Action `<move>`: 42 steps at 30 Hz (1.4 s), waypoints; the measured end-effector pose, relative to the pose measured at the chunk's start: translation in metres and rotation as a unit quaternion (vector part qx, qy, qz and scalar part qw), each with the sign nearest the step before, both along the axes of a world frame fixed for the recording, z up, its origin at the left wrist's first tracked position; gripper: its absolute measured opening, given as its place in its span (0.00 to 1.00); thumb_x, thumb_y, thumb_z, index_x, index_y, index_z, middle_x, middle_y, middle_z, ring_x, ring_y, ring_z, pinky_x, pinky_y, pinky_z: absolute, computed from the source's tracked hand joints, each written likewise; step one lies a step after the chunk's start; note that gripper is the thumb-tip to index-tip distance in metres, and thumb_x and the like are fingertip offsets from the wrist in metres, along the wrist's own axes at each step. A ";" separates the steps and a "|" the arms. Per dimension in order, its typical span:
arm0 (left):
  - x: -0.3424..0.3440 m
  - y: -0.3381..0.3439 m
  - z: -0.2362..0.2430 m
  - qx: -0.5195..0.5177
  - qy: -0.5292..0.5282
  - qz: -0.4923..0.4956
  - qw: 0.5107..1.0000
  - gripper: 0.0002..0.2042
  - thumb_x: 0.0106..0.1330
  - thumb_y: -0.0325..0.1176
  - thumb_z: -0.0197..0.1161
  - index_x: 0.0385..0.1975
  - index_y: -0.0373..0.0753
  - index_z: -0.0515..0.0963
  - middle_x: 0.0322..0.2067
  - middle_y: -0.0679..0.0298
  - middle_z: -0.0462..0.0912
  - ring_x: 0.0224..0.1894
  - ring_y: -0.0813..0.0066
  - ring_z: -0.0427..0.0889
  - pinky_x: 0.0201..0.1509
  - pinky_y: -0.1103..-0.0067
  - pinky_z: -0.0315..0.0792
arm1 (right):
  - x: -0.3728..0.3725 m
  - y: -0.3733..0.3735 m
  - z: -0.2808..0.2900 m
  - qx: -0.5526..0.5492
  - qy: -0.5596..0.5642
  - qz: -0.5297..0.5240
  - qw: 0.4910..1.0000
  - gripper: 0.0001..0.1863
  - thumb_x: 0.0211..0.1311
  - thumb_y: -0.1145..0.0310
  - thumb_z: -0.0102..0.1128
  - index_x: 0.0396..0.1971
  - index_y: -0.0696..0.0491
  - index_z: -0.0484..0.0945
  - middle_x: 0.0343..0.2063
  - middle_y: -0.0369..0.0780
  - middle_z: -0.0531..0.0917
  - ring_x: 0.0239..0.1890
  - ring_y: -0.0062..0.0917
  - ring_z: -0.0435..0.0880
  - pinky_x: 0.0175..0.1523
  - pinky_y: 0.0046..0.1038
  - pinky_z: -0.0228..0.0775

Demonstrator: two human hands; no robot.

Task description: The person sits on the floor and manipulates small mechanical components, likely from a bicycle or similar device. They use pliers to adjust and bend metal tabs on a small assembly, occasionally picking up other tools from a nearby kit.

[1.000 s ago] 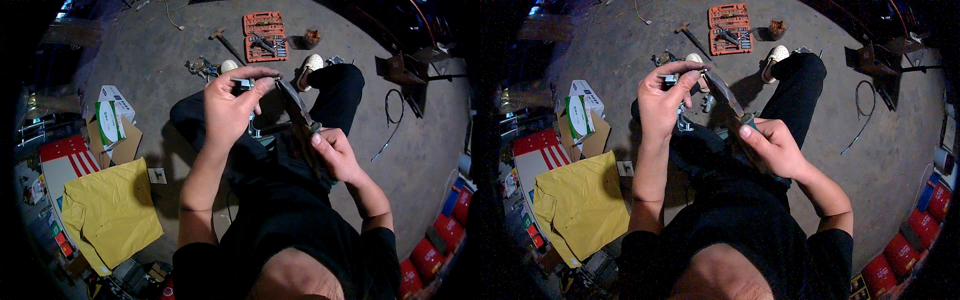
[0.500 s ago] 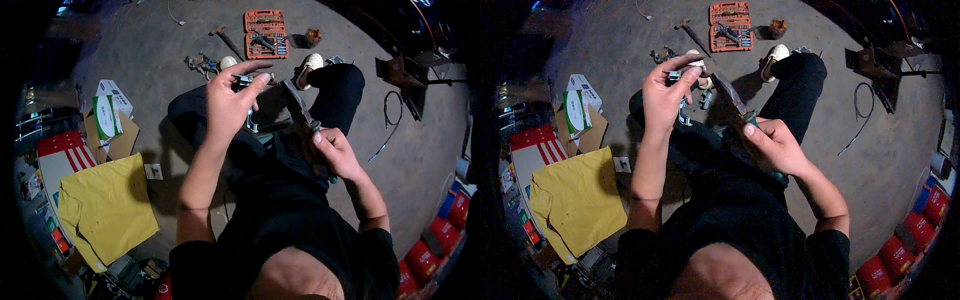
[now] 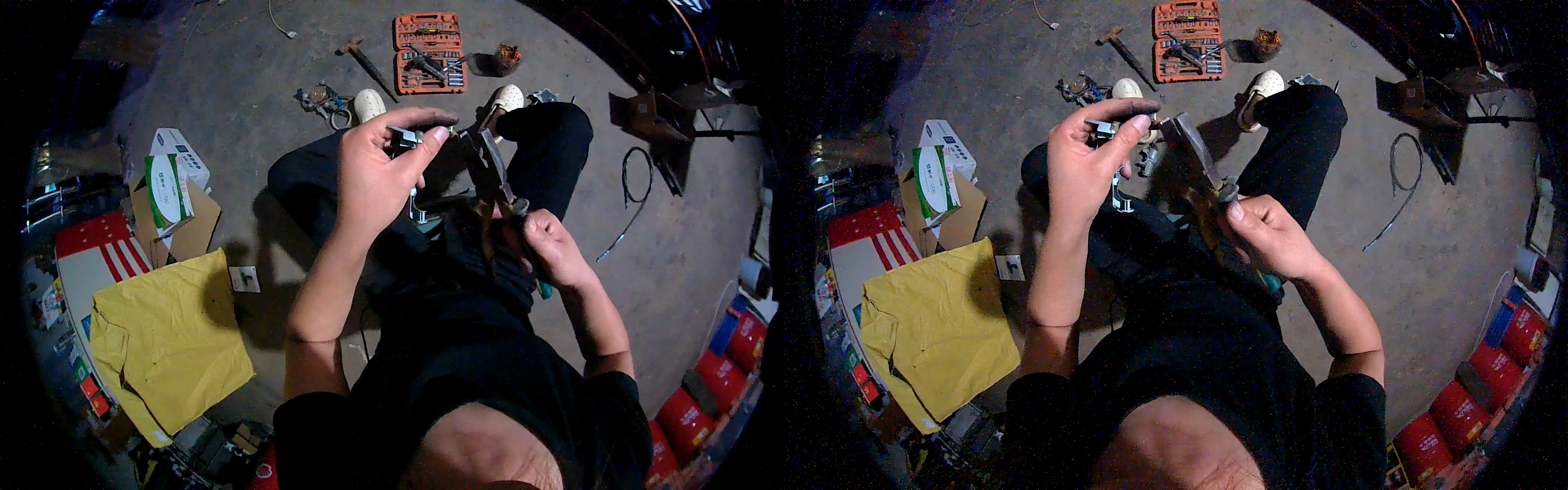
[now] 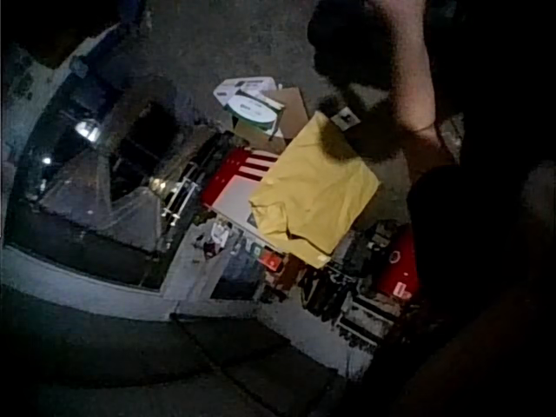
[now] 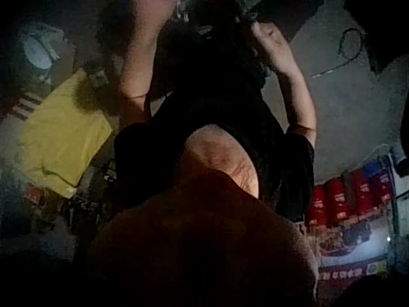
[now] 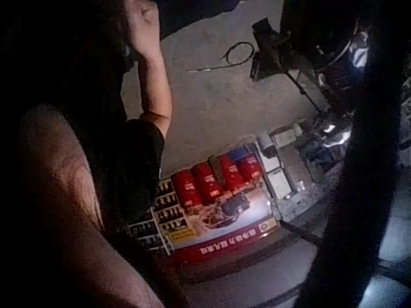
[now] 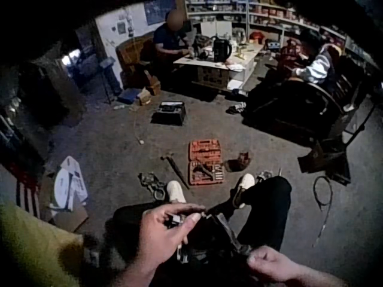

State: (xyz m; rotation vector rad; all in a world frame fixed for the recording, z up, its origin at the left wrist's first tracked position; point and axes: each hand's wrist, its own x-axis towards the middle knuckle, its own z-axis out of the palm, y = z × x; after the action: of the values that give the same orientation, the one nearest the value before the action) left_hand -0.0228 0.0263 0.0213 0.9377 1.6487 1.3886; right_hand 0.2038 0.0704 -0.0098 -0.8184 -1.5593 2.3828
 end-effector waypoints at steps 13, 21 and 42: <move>0.000 -0.004 0.013 -0.004 -0.029 -0.001 1.000 0.08 0.58 0.25 0.63 0.37 0.34 0.81 0.23 0.70 0.80 0.19 0.90 0.71 0.20 0.89 0.64 | 0.007 0.003 -0.017 -0.075 0.053 0.010 0.996 0.28 0.66 0.46 0.45 0.15 0.54 0.69 0.15 0.32 0.68 0.19 0.16 0.63 0.26 0.21 0.54; 0.002 -0.002 0.012 0.148 0.267 0.018 0.952 0.09 0.51 0.20 0.65 0.33 0.36 0.82 0.29 0.62 0.82 0.29 0.78 0.79 0.32 0.83 0.72 | -0.012 -0.001 0.012 0.195 0.018 -0.002 0.981 0.20 0.64 0.61 0.54 0.19 0.62 0.69 0.30 0.42 0.73 0.30 0.23 0.68 0.37 0.26 0.62; 0.007 -0.006 0.011 0.165 0.375 0.039 0.911 0.14 0.43 0.19 0.67 0.32 0.36 0.81 0.28 0.60 0.80 0.30 0.66 0.81 0.33 0.78 0.74 | -0.026 -0.010 0.023 0.331 -0.045 -0.055 0.941 0.17 0.58 0.65 0.60 0.22 0.66 0.74 0.34 0.49 0.79 0.31 0.35 0.78 0.36 0.31 0.68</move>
State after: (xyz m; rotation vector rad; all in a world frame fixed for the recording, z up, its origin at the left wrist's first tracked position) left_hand -0.0158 0.0204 0.0328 1.7866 2.0349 1.4846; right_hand 0.1781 0.0605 0.0129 -0.8245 -2.0942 1.5786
